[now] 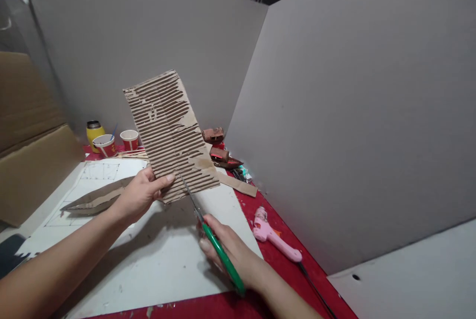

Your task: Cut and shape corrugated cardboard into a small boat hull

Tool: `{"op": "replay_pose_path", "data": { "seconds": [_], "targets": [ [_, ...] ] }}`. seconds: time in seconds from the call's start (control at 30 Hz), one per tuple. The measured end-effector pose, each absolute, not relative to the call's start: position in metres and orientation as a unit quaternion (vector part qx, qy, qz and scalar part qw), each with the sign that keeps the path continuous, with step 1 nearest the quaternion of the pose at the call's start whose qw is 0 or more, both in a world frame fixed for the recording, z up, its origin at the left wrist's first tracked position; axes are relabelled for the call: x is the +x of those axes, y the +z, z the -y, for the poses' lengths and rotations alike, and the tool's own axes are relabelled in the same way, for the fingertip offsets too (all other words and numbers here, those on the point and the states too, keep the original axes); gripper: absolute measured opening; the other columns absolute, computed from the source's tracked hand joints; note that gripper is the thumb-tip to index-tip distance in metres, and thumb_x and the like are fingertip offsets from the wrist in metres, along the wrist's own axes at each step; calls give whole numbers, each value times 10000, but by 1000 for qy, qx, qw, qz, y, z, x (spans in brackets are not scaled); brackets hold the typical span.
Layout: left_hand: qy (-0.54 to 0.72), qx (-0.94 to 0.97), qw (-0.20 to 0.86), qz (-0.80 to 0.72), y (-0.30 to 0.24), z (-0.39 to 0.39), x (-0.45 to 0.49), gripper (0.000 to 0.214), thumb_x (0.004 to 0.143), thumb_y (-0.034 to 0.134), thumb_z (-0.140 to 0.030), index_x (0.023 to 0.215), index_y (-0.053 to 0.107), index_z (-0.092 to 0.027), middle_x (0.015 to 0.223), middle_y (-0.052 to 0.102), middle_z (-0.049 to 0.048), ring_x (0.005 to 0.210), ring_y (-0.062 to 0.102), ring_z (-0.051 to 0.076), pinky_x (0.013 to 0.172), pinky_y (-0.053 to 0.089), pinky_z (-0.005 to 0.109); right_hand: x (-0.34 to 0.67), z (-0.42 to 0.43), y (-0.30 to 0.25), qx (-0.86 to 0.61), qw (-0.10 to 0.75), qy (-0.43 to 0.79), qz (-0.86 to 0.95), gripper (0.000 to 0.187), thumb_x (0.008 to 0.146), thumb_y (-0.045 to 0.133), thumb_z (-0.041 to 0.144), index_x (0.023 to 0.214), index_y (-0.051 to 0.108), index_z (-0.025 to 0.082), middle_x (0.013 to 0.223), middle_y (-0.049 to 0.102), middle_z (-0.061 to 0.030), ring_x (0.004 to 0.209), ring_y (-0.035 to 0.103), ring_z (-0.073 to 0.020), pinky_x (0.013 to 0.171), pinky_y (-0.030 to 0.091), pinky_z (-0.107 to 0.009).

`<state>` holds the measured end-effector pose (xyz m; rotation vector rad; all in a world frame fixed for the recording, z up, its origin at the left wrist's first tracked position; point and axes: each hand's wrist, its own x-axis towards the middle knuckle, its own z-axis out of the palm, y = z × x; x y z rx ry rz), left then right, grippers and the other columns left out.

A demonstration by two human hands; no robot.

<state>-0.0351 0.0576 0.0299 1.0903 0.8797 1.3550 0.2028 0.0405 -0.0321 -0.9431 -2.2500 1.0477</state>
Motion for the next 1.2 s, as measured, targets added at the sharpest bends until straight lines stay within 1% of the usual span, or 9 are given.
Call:
{"op": "replay_pose_path", "data": {
  "seconds": [0.1,0.23,0.37,0.5,0.7,0.87,1.03,1.1,1.2],
  "targets": [
    [566,473,559,-380,30,-57,-35,269,736,759,-365,855,638,-156,720,635,-1,556,493,97,590,437,258,202,-39,-29,-342,234,384,825,412,952,384,588,1010,508,199,781,504,-12,685,453,-152,618,436,-253],
    [571,471,562,-369,31,-56,-33,313,728,762,-359,935,654,-150,866,698,49,698,596,150,617,457,264,200,-37,-28,-344,241,391,819,414,951,377,597,938,491,198,750,491,-2,663,437,-144,602,426,-249],
    [576,460,571,-362,32,-56,-33,317,709,774,-331,943,667,-148,896,707,60,756,615,168,665,470,280,199,-37,-28,-347,243,392,816,446,939,365,631,925,481,201,747,477,-1,666,432,-146,598,420,-251],
    [571,459,571,-371,30,-57,-35,295,693,781,-317,906,668,-146,843,693,46,692,583,144,617,436,262,199,-37,-27,-340,238,393,820,457,936,354,640,977,477,201,775,478,-12,687,440,-155,609,422,-261],
    [556,481,560,-381,29,-58,-36,264,702,766,-340,851,657,-150,768,650,25,661,552,139,567,392,251,199,-36,-27,-342,233,387,824,402,954,359,597,925,451,207,767,466,-1,675,424,-146,595,410,-254],
    [561,473,582,-350,31,-57,-33,231,709,760,-296,866,658,-160,772,650,17,676,549,131,592,394,243,200,-35,-30,-356,229,409,808,384,959,372,579,893,434,206,724,439,16,641,407,-134,562,383,-247],
    [555,469,596,-342,36,-55,-34,211,696,773,-285,741,605,-166,616,525,-41,512,380,74,491,266,223,197,-33,-31,-352,243,439,790,395,950,392,590,864,426,206,664,428,32,577,388,-116,506,339,-234],
    [551,466,604,-340,37,-55,-34,233,694,777,-306,729,592,-168,600,500,-44,506,355,74,489,246,229,195,-31,-32,-351,253,457,778,406,945,400,599,843,416,206,624,419,44,540,374,-105,479,313,-227],
    [550,464,608,-337,36,-55,-34,245,688,780,-316,740,592,-168,624,514,-36,519,356,79,499,247,237,193,-28,-38,-348,272,494,749,416,940,410,608,822,399,210,563,381,69,470,338,-86,429,265,-218]
  ]
}}
